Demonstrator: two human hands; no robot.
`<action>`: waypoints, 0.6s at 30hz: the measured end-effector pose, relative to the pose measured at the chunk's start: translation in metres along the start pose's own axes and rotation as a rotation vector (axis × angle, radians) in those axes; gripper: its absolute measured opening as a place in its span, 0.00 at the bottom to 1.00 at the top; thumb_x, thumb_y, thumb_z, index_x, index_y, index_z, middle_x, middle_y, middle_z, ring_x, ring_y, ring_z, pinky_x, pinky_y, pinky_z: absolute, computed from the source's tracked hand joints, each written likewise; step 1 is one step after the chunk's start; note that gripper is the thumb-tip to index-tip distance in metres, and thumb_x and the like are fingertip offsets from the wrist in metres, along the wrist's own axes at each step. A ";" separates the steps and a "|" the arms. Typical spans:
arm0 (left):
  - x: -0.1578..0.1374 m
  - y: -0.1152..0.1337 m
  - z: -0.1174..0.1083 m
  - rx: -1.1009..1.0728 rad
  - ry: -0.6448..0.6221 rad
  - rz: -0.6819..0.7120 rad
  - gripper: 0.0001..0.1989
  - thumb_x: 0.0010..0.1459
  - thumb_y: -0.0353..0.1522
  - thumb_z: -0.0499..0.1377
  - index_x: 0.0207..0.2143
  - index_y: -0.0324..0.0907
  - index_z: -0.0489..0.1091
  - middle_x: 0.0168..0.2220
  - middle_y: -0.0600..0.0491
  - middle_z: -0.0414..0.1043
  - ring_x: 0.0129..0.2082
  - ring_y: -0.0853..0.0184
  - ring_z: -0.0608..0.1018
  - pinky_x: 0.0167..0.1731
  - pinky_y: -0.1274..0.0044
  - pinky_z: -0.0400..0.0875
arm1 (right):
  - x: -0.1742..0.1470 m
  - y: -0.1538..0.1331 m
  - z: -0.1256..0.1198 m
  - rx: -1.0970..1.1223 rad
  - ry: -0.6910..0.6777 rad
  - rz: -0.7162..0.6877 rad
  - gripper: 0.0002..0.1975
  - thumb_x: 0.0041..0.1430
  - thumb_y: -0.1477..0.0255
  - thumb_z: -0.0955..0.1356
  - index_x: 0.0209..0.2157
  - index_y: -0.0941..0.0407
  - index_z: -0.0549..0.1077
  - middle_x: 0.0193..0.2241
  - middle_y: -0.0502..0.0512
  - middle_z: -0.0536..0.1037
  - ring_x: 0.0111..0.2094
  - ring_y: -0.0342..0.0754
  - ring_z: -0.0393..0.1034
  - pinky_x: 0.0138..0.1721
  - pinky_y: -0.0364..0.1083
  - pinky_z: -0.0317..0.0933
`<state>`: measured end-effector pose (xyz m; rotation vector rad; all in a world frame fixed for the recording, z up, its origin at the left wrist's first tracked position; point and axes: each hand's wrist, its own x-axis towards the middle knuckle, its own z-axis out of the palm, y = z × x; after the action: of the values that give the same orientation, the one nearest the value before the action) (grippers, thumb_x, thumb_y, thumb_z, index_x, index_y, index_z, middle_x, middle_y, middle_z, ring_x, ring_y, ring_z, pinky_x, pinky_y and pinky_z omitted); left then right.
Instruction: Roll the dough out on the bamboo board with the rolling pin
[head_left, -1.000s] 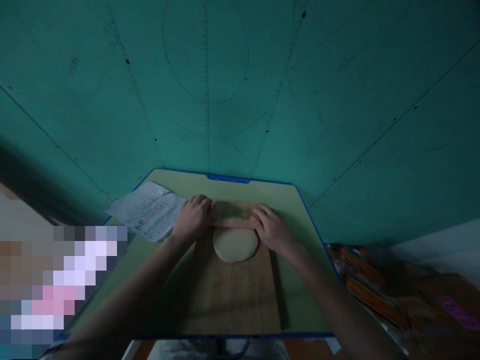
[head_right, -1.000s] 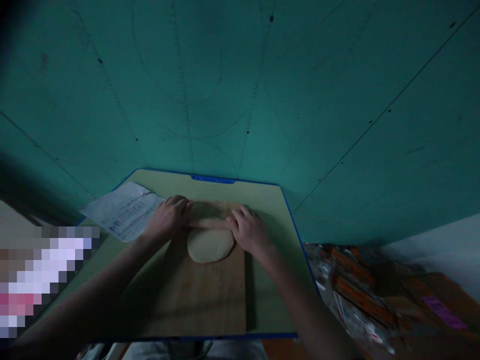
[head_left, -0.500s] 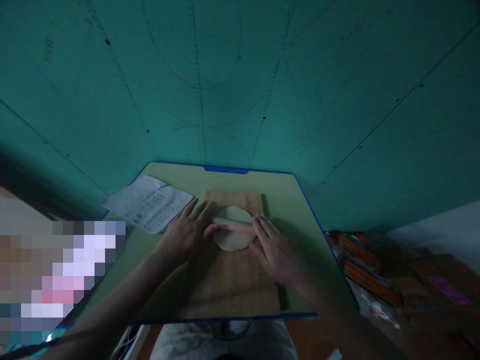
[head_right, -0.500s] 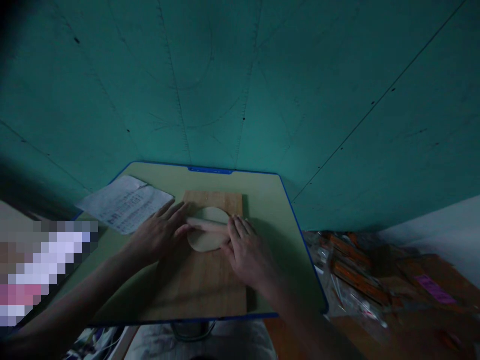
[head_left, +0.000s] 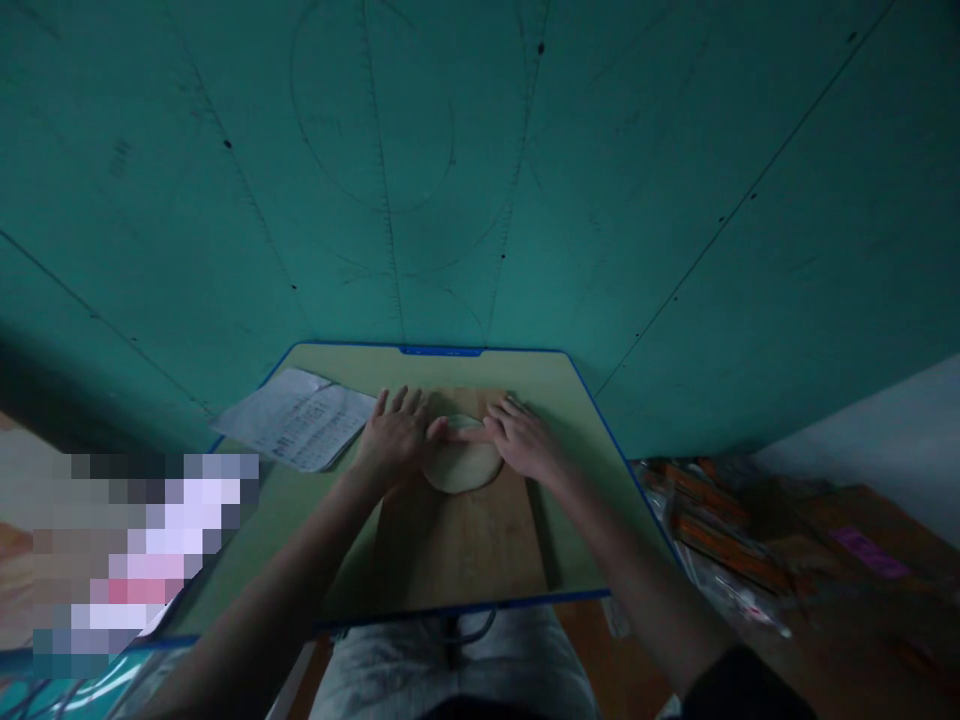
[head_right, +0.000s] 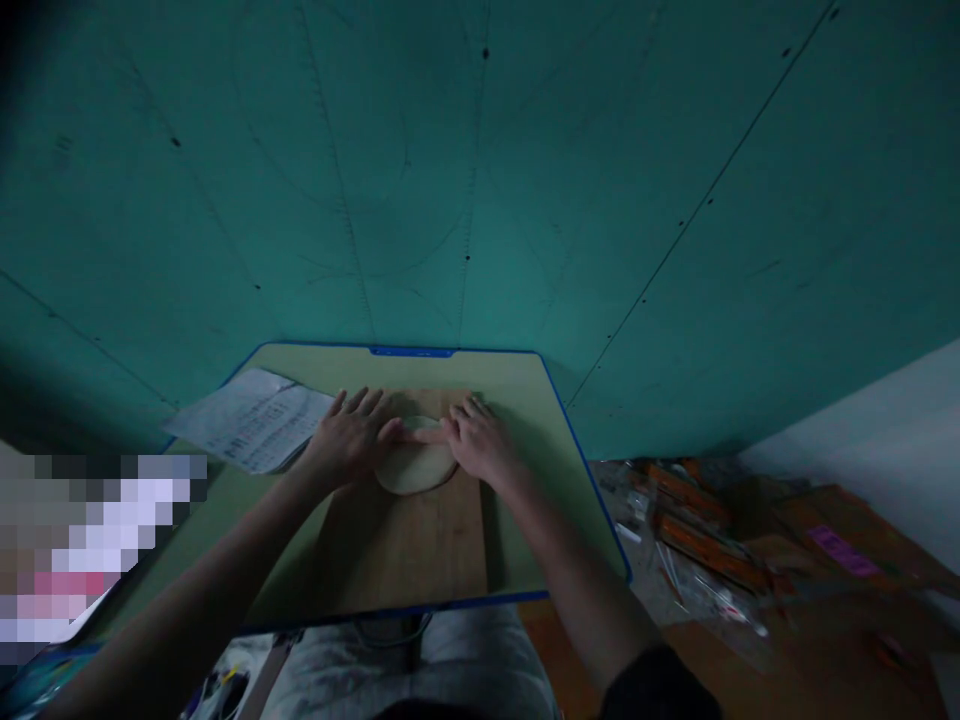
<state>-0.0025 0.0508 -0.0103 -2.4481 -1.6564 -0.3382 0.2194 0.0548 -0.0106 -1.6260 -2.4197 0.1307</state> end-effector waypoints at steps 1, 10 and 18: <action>-0.007 0.001 0.000 -0.020 0.009 0.013 0.25 0.70 0.42 0.45 0.58 0.35 0.68 0.61 0.37 0.68 0.63 0.47 0.68 0.61 0.53 0.60 | -0.007 -0.002 0.001 0.003 0.013 -0.022 0.24 0.73 0.66 0.57 0.60 0.64 0.68 0.63 0.68 0.67 0.67 0.55 0.57 0.66 0.56 0.52; -0.102 0.001 -0.012 -0.172 0.114 0.182 0.29 0.69 0.46 0.44 0.64 0.37 0.59 0.64 0.39 0.63 0.66 0.51 0.62 0.62 0.56 0.61 | -0.111 -0.044 0.001 0.009 0.076 -0.084 0.31 0.66 0.66 0.63 0.66 0.64 0.59 0.65 0.71 0.63 0.65 0.62 0.59 0.64 0.62 0.57; -0.005 0.003 0.001 -0.057 0.027 0.104 0.23 0.71 0.41 0.42 0.48 0.38 0.72 0.53 0.39 0.74 0.57 0.51 0.73 0.57 0.58 0.64 | -0.024 -0.004 -0.006 0.017 0.023 -0.007 0.25 0.71 0.65 0.58 0.61 0.67 0.67 0.62 0.70 0.68 0.65 0.59 0.60 0.64 0.57 0.55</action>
<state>-0.0015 0.0454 -0.0132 -2.5468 -1.5221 -0.4075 0.2264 0.0308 -0.0074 -1.6033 -2.4000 0.1308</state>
